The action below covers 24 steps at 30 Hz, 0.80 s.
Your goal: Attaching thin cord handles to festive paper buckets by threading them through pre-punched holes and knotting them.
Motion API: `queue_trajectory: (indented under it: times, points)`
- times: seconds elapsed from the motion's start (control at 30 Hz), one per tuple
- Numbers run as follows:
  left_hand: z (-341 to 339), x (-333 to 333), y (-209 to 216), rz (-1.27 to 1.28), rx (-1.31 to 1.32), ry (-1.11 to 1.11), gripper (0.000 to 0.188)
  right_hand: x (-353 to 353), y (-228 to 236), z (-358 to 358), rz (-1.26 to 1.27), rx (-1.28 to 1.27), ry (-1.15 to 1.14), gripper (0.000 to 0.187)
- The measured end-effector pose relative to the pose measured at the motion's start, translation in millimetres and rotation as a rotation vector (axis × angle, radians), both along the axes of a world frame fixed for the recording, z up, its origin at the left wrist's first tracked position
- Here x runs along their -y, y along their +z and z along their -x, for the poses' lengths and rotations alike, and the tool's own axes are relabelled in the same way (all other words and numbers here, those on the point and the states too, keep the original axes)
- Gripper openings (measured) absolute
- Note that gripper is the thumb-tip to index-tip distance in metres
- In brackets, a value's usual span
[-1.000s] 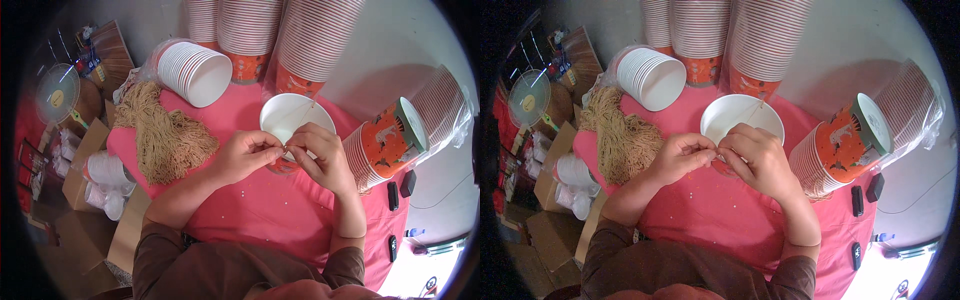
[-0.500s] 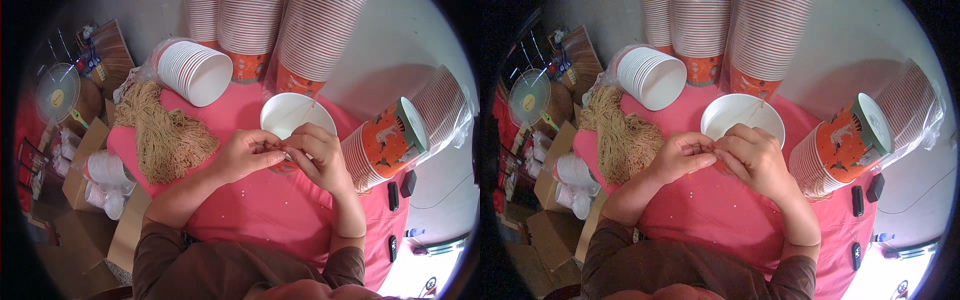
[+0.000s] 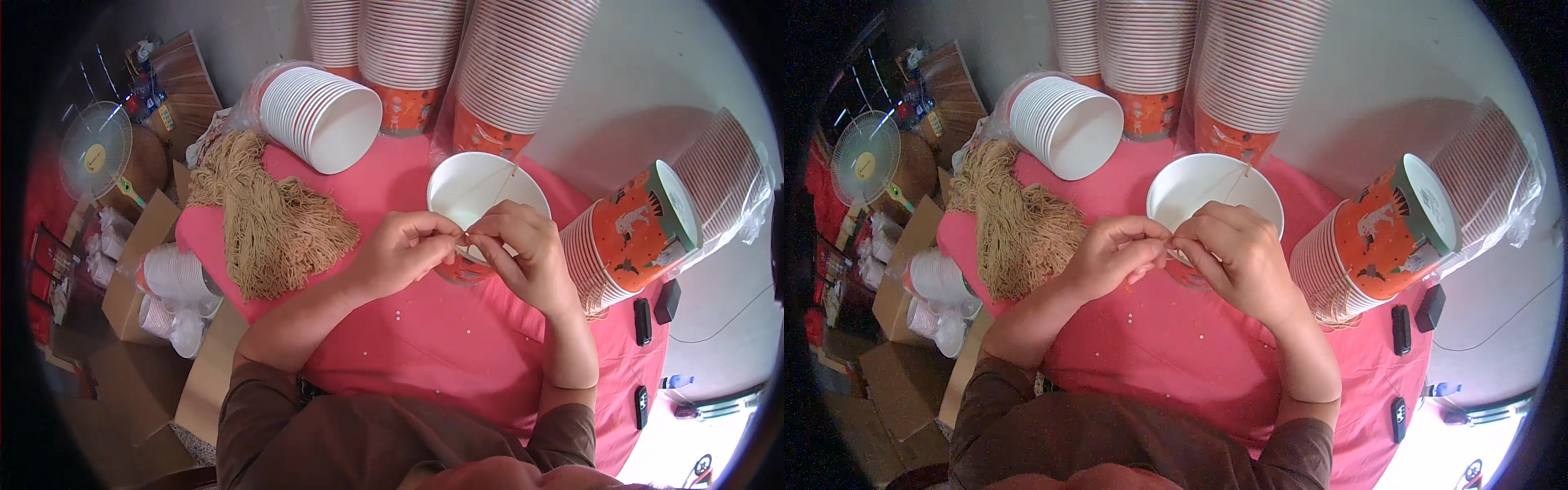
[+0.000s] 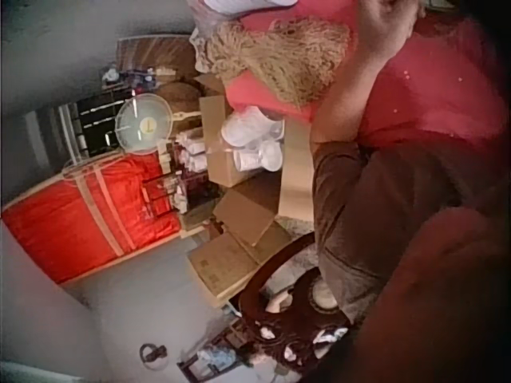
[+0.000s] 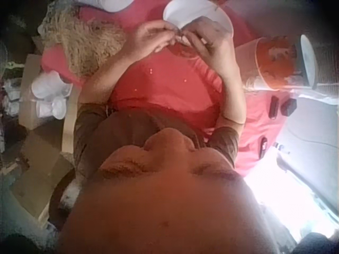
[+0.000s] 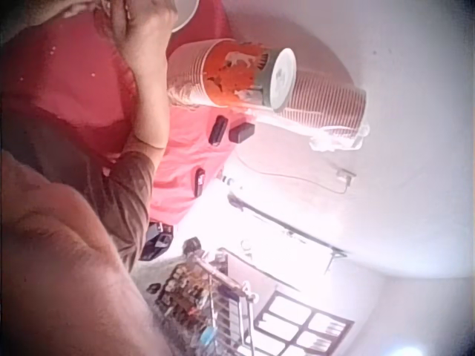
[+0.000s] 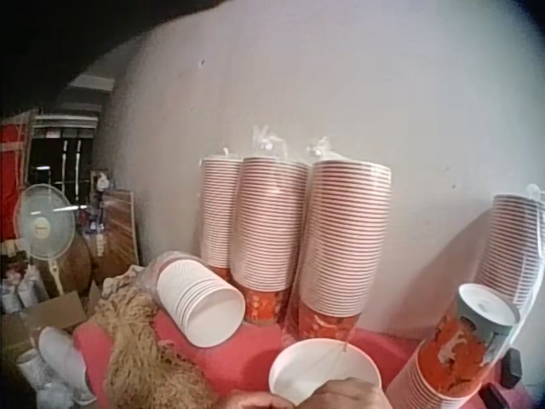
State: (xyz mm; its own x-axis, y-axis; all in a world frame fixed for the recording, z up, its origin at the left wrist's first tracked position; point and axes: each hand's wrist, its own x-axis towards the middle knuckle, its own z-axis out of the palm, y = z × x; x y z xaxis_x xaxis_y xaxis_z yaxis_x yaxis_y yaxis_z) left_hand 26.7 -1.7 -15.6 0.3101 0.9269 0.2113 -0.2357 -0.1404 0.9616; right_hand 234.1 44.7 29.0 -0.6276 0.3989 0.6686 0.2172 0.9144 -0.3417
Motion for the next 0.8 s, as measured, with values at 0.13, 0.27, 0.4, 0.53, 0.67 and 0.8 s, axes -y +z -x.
queue_trajectory:
  times: [0.13, 0.27, 0.4, 0.53, 0.67, 0.8]
  points:
    - [-0.3, 0.4, 1.0, 0.043, 0.012, -0.012, 0.015, 1.2, -0.4, 1.2, -0.001, -0.006, -0.004, 0.01]
    - [-4.5, -1.7, -4.4, -0.07, -0.053, 0.044, 0.016, 1.6, 0.3, 3.1, -0.011, -0.02, 0.02, 0.011]
    - [-2.2, -1.1, -3.8, -0.046, -0.089, 0.03, 0.016, 0.7, -2.3, 4.1, -0.014, -0.022, 0.009, 0.011]
    - [-2.9, -1.1, -3.4, -0.015, -0.026, 0.026, 0.015, 0.9, -2.8, 4.2, 0.005, -0.028, -0.015, 0.01]
    - [-4.3, -1.9, -3.1, 0.024, 0.021, 0.028, 0.015, 1.4, -3.0, 4.5, 0.013, -0.029, -0.015, 0.009]
    - [-3.3, -2.8, -7.3, 0.001, 0.007, 0.028, 0.014, 1.6, -2.1, 4.4, 0.02, -0.024, 0.0, 0.008]
